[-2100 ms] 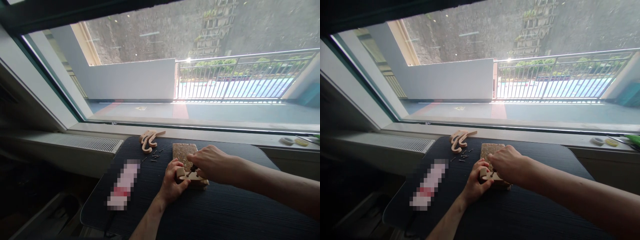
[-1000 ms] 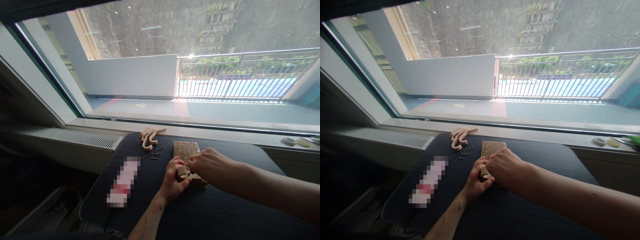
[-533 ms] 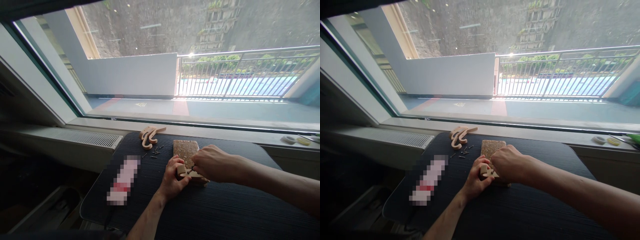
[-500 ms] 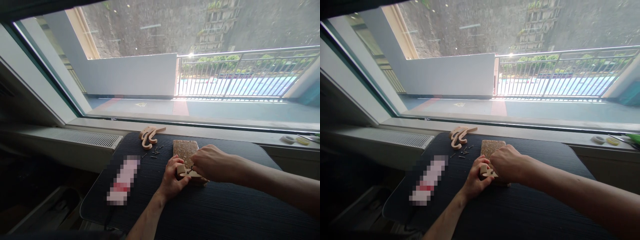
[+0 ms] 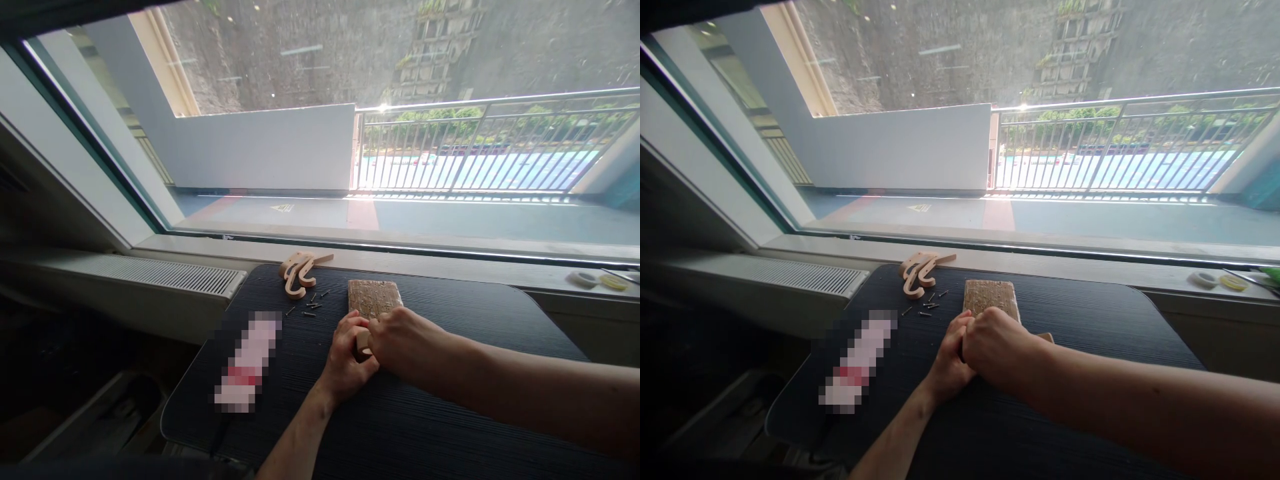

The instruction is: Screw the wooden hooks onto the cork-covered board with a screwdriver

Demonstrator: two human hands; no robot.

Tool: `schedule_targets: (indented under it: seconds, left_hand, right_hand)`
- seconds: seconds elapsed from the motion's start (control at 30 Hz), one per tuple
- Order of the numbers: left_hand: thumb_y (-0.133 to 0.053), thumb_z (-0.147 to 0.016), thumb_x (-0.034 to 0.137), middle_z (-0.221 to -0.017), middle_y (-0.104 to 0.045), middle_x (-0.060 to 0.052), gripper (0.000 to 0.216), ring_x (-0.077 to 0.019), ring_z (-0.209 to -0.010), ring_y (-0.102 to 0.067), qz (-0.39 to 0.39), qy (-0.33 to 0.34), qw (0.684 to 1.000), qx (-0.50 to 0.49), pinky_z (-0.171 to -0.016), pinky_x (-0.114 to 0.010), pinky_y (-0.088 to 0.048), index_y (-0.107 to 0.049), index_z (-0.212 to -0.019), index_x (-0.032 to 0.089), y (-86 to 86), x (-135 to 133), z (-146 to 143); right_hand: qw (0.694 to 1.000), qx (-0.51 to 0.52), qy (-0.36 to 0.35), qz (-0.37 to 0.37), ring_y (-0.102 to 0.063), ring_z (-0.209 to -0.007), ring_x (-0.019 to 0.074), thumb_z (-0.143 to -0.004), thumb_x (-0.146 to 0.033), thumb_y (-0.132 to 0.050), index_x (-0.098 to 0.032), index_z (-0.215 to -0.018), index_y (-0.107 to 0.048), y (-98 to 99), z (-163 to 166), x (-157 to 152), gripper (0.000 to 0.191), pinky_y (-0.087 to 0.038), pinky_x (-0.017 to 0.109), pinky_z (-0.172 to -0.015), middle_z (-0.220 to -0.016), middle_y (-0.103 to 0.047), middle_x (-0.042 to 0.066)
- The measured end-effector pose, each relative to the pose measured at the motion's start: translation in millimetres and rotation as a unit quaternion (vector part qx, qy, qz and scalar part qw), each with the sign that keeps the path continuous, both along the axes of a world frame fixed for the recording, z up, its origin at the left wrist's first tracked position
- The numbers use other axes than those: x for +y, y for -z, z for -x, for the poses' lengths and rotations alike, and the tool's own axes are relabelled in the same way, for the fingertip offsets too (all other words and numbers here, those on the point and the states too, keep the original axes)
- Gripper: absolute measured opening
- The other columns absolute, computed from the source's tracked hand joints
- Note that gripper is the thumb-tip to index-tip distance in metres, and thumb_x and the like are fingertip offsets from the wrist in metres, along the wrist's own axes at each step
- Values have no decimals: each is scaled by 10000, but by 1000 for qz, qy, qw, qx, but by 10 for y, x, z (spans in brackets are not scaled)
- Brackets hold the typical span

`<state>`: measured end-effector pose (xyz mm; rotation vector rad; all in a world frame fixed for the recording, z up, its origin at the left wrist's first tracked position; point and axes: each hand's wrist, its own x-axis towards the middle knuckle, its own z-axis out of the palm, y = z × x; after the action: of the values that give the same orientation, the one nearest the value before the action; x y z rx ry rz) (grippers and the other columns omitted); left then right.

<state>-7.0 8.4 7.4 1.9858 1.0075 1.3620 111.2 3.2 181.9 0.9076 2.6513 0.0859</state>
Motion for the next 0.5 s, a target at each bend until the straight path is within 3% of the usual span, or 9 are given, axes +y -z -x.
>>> schedule_targets:
  seconds: [0.23,0.37,0.5]
  left_hand:
    - [-734,-647,168,-1134,-566,-56,362,-273,-1239,-421,17,-3,1000,-8,-1068,-480,-341,-587,-972,232,17,-23,14]
    - [-728,-650,160,-1109,-568,-54,328,-273,-1242,-416,18,-7,1000,-14,-1066,-479,-343,-583,-938,220,15,-37,9]
    - [-733,-656,177,-1125,-565,-61,345,-275,-1241,-417,16,-3,1000,-16,-1061,-474,-348,-585,-964,221,1,-38,9]
  right_hand:
    - [999,-13,49,20,-641,-575,200,-748,-157,-592,-148,-678,-669,-28,-95,178,105,-273,274,-439,-621,-678,58]
    - [995,-24,98,11,-656,-595,198,-784,-217,-553,-147,-691,-676,-112,-122,177,171,-286,261,-447,-643,-685,84]
    - [995,-24,93,-1,-666,-643,224,-807,-182,-543,-133,-742,-669,-126,-64,128,150,-331,263,-488,-682,-689,94]
